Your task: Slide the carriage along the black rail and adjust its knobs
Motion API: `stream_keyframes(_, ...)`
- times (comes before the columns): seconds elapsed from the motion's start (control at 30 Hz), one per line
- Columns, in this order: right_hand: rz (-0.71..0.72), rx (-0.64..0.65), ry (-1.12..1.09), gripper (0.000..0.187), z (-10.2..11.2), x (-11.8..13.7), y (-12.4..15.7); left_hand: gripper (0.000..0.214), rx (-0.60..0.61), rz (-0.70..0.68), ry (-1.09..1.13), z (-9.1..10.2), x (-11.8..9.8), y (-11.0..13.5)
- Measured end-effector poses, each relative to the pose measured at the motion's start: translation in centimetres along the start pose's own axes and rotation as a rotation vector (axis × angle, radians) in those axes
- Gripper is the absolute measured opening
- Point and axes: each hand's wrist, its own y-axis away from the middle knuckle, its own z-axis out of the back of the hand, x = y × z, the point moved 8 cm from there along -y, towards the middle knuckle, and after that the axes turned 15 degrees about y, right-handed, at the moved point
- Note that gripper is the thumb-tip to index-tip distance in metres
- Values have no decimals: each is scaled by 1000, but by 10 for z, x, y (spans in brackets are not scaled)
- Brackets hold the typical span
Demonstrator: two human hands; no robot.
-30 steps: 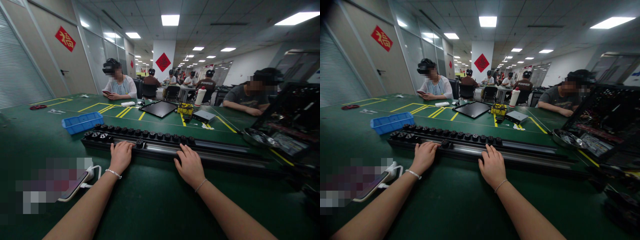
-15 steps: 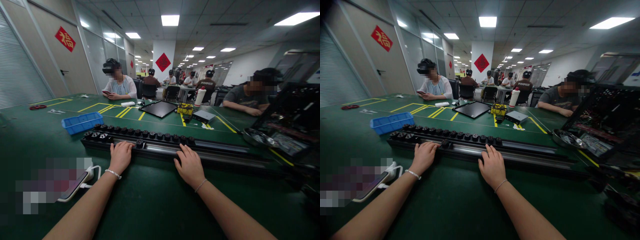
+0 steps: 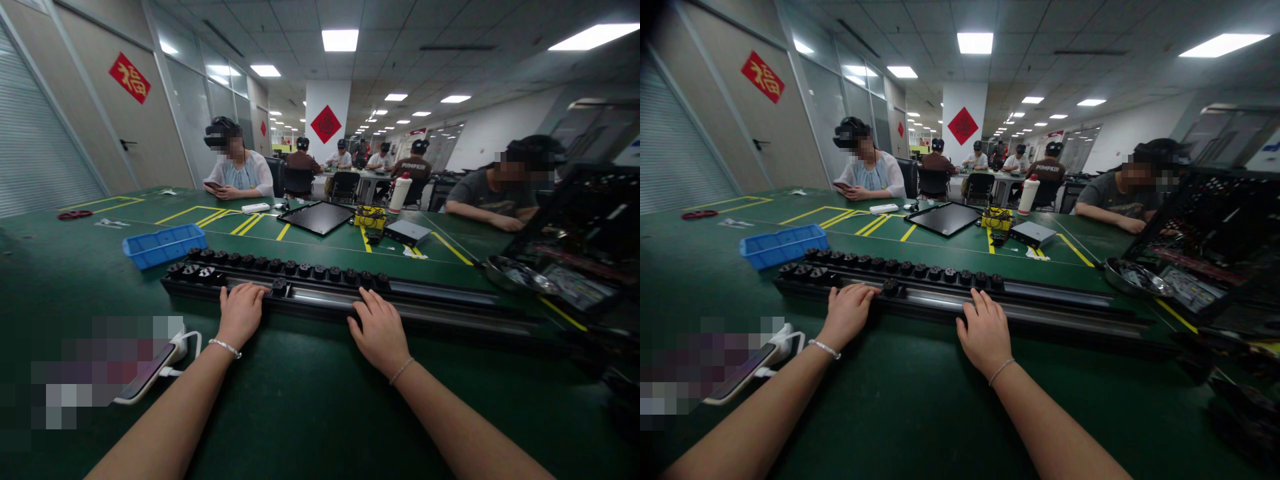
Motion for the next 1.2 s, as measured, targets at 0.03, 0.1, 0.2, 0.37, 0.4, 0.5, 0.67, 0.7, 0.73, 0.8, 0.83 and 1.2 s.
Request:
stream_keyframes(0.03, 1, -1, 0, 25, 0, 0, 0, 32, 4, -2, 1, 0, 0, 0)
stream_keyframes(0.1, -1, -5, -2, 25, 0, -1, 0, 32, 9, -8, -2, 0, -1, 0)
stream_keyframes(0.2, -3, -14, -8, 24, 0, -1, 1, 33, 13, -12, -7, 0, -2, 0)
stream_keyframes(0.37, -1, -15, -3, 25, 0, 0, 1, 33, 22, -11, -20, 0, -1, 0)
stream_keyframes(0.4, -1, -12, -1, 25, 0, 0, 1, 33, 22, -12, -23, -1, -1, 0)
stream_keyframes(0.5, -3, -9, -1, 24, -1, 0, 0, 33, 20, -12, -23, 0, -1, 0)
stream_keyframes(0.67, -6, -9, -6, 24, -1, -1, 0, 32, 30, -4, -15, 0, -1, 0)
stream_keyframes(0.7, -5, -10, -6, 24, -1, -1, 0, 32, 31, -3, -14, 0, -1, 0)
stream_keyframes(0.73, -5, -12, -7, 24, 0, -1, 0, 31, 32, -3, -14, 0, -1, 0)
stream_keyframes(0.8, -6, -16, -6, 24, 0, -1, 0, 31, 37, -6, -17, 0, -2, 0)
stream_keyframes(0.83, -7, -17, -6, 23, 0, -1, 0, 31, 40, -6, -19, -1, -2, 0)
stream_keyframes(1.2, -6, -4, -1, 24, -1, -1, 0, 32, 80, -27, -28, -2, -4, 1)
